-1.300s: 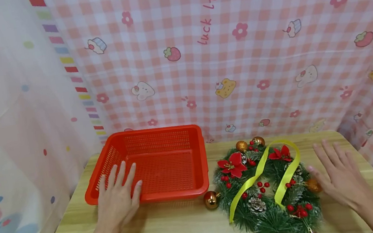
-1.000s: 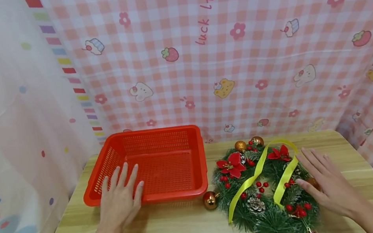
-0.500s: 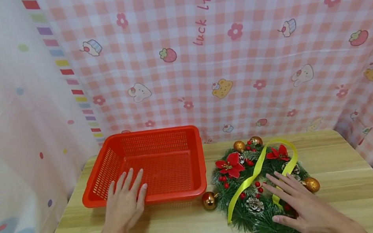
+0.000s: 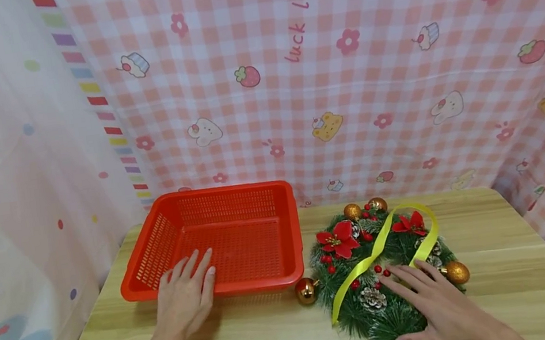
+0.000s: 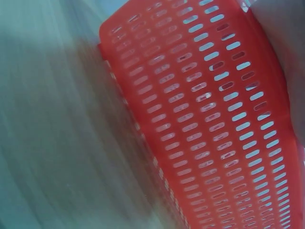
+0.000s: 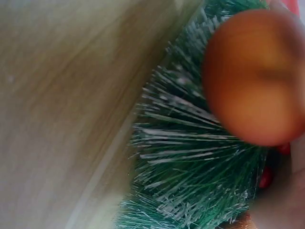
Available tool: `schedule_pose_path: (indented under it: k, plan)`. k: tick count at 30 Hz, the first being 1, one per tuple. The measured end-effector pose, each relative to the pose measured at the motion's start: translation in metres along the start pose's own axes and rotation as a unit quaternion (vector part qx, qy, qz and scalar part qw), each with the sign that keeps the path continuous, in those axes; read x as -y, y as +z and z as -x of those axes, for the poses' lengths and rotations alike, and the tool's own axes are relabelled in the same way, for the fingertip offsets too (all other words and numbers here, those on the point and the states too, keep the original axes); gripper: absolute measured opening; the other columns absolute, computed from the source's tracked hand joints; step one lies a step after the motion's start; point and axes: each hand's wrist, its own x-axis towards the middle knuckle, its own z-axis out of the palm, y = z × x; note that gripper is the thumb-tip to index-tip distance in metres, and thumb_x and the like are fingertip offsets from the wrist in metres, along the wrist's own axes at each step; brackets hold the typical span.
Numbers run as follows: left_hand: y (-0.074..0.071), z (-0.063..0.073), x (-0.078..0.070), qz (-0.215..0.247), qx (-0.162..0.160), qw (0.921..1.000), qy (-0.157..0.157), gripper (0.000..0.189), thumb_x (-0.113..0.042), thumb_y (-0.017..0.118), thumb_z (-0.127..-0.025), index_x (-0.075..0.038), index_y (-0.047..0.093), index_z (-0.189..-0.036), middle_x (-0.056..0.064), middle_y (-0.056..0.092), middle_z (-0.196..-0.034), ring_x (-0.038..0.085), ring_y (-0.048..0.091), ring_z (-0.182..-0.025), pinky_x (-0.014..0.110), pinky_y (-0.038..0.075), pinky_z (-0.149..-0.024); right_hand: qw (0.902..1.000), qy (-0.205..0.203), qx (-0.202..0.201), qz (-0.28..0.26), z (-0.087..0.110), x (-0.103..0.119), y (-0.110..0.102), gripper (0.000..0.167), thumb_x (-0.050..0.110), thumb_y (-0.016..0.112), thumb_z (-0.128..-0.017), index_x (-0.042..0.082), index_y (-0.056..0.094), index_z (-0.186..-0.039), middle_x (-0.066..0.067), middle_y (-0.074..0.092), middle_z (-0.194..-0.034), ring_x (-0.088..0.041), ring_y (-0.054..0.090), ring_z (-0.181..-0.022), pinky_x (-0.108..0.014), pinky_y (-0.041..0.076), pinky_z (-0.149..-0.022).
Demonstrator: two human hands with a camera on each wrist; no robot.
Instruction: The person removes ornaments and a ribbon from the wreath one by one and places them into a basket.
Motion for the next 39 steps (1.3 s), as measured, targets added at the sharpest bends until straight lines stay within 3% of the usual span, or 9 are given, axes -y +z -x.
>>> schedule_pose_path:
  k: [5,13,18,21,25,29,32,36,39]
  plan:
    - [0.004,0.000,0.002,0.005,-0.031,0.9995,0.010,0.043,-0.032,0.046,-0.103,-0.015,0.057,-0.141,0.015,0.062,-0.133,0.039,0.059,-0.116,0.057,0.044,-0.091,1.0000,-0.003,-0.006,0.005,-0.004,-0.006,0.004,0.100,0.080,0.062,-0.074,0.024,0.040,-0.153,-0.008,0.049,-0.149,-0.029,0.050,-0.130,-0.049,0.019,-0.109]
    - [0.007,0.000,0.002,0.005,-0.069,0.9973,0.026,0.042,-0.030,0.049,-0.101,-0.014,0.059,-0.139,0.012,0.070,-0.121,0.035,0.066,-0.101,0.052,0.047,-0.080,1.0000,0.004,-0.009,0.002,-0.010,-0.018,0.008,0.098,0.078,0.064,-0.074,0.024,0.040,-0.152,-0.010,0.050,-0.147,-0.031,0.051,-0.128,-0.056,0.027,-0.104]
    - [0.008,0.001,0.003,-0.011,-0.090,0.9951,0.040,0.040,-0.028,0.052,-0.098,-0.012,0.064,-0.133,0.010,0.074,-0.084,0.030,0.067,-0.078,0.046,0.047,-0.071,0.9998,0.019,-0.002,0.000,-0.016,-0.025,0.011,0.098,0.076,0.065,-0.075,0.022,0.040,-0.152,-0.012,0.050,-0.147,-0.034,0.052,-0.127,-0.059,0.028,-0.105]
    - [0.009,0.001,0.004,-0.020,-0.097,0.9940,0.046,0.039,-0.028,0.053,-0.097,-0.011,0.067,-0.129,0.004,0.063,-0.059,0.027,0.062,-0.065,0.042,0.045,-0.064,0.9995,0.030,0.002,-0.004,-0.019,-0.027,0.011,0.098,0.076,0.066,-0.075,0.022,0.040,-0.153,-0.013,0.050,-0.146,-0.035,0.051,-0.128,-0.060,0.028,-0.105]
    - [0.010,0.000,0.005,-0.024,-0.103,0.9932,0.047,0.039,-0.029,0.054,-0.096,-0.010,0.069,-0.127,-0.003,0.048,-0.047,0.022,0.052,-0.053,0.036,0.041,-0.058,0.9992,0.038,0.005,-0.007,-0.021,-0.028,0.012,0.098,0.076,0.066,-0.074,0.023,0.039,-0.153,-0.013,0.051,-0.146,-0.034,0.052,-0.127,-0.061,0.028,-0.104]
    - [0.010,0.000,0.006,-0.026,-0.109,0.9925,0.048,0.038,-0.029,0.054,-0.096,-0.010,0.071,-0.124,-0.004,0.044,-0.046,0.020,0.047,-0.049,0.034,0.039,-0.056,0.9993,0.038,0.001,-0.007,-0.022,-0.028,0.013,0.099,0.075,0.066,-0.074,0.022,0.039,-0.153,-0.013,0.052,-0.145,-0.034,0.053,-0.126,-0.060,0.027,-0.105]
    - [0.009,0.001,0.005,-0.020,-0.112,0.9924,0.048,0.037,-0.029,0.054,-0.096,-0.010,0.071,-0.123,0.001,0.054,-0.052,0.023,0.054,-0.054,0.036,0.041,-0.057,0.9993,0.036,-0.001,-0.006,-0.021,-0.027,0.014,0.099,0.076,0.066,-0.075,0.022,0.038,-0.153,-0.013,0.053,-0.143,-0.034,0.053,-0.125,-0.059,0.027,-0.105]
    - [0.007,0.001,0.001,0.023,-0.114,0.9922,0.045,0.036,-0.026,0.060,-0.095,-0.007,0.069,-0.124,0.011,0.073,-0.081,0.030,0.064,-0.076,0.042,0.044,-0.064,0.9995,0.033,-0.005,-0.001,-0.019,-0.027,0.015,0.098,0.076,0.066,-0.075,0.023,0.039,-0.153,-0.010,0.057,-0.138,-0.029,0.055,-0.121,-0.058,0.029,-0.103]
    - [0.005,-0.001,-0.014,0.081,-0.143,0.9839,0.069,0.035,-0.020,0.065,-0.091,-0.004,0.069,-0.122,0.014,0.073,-0.099,0.031,0.062,-0.088,0.042,0.043,-0.067,0.9996,0.027,-0.013,0.003,-0.018,-0.027,0.015,0.097,0.075,0.066,-0.075,0.022,0.041,-0.152,-0.005,0.062,-0.129,-0.025,0.057,-0.115,-0.055,0.030,-0.102]
